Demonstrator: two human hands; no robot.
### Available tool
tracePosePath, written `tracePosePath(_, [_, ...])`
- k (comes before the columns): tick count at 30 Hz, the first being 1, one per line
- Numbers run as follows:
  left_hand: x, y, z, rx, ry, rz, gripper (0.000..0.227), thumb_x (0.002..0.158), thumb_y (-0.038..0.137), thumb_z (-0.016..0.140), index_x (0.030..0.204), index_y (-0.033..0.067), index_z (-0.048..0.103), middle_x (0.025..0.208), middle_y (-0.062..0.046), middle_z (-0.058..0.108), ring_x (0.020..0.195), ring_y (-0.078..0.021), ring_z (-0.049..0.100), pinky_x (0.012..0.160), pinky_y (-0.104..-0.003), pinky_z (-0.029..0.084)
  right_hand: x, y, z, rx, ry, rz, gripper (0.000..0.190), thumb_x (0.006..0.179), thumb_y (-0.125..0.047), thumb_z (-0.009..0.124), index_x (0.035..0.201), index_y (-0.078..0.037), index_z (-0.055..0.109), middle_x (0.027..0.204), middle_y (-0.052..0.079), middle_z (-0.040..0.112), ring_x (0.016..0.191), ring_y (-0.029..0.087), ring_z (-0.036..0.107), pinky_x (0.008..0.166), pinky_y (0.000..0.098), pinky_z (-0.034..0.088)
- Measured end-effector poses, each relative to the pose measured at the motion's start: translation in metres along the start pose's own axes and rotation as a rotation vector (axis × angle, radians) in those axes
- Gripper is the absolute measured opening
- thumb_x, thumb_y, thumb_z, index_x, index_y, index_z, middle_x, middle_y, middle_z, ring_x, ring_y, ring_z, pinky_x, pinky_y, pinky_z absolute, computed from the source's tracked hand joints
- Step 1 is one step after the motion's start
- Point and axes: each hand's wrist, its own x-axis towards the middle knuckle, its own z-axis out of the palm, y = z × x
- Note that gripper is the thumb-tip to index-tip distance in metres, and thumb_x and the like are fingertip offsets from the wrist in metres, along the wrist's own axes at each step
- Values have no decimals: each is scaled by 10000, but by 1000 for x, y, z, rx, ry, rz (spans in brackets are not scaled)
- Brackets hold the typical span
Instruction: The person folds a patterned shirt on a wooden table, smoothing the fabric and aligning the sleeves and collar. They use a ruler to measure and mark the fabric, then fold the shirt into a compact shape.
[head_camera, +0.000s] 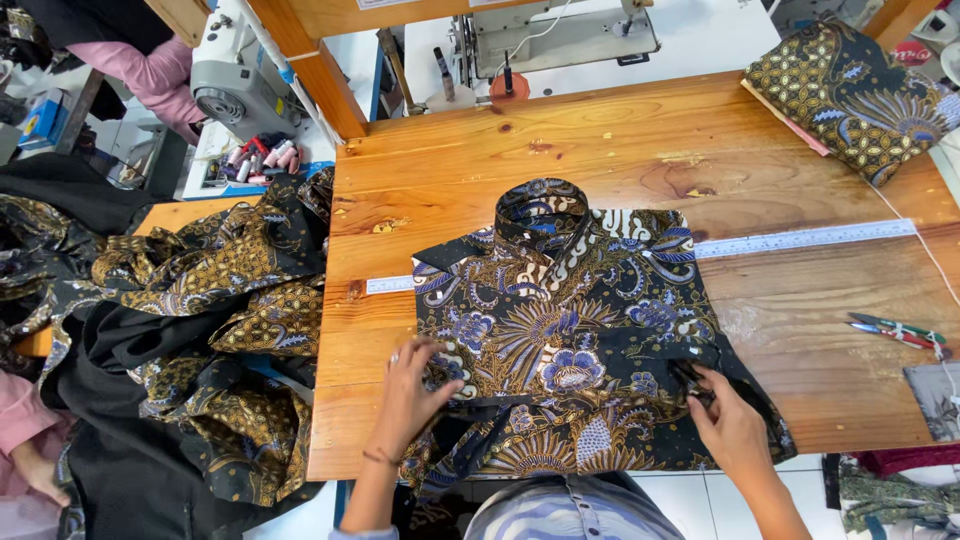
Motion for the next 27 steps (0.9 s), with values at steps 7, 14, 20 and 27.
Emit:
tracePosePath(7, [-64,-9,12,-73,166,-113,527,701,51,803,1213,83,678,1253,-110,629,1164,-321,585,987,-412,475,18,9,26,-197,14,-161,312,835,-166,718,1144,-134,748,900,147,737,785,312,696,728,405,541])
tracePosePath(14, [-82,-47,52,-388,348,-376,134,774,-57,751,873,10,689,908,-86,635,799,-198,637,734,-304,526,57,80,-7,684,-31,-21,271,817,89,646,1076,31,699,968,86,735,853,155,689,768,329,553])
tracePosePath(20, [-82,-48,61,-352,371,-384,114,766,-63,734,827,3,664,828,-82,626,726,-191,645,681,-301,527,48,152,-75,1260,134,-298,208,927,168,478,924,-23,562,1105,90,685,1013,135,660,975,299,544])
tracePosePath(27, [-36,-35,13,-71,-196,-338,299,731,216,864,902,56,678,880,-84,703,836,-231,699,788,-359,558,1,171,-29,499,-90,-61,115,878,105,565,922,36,646,1075,117,739,989,155,650,870,286,503])
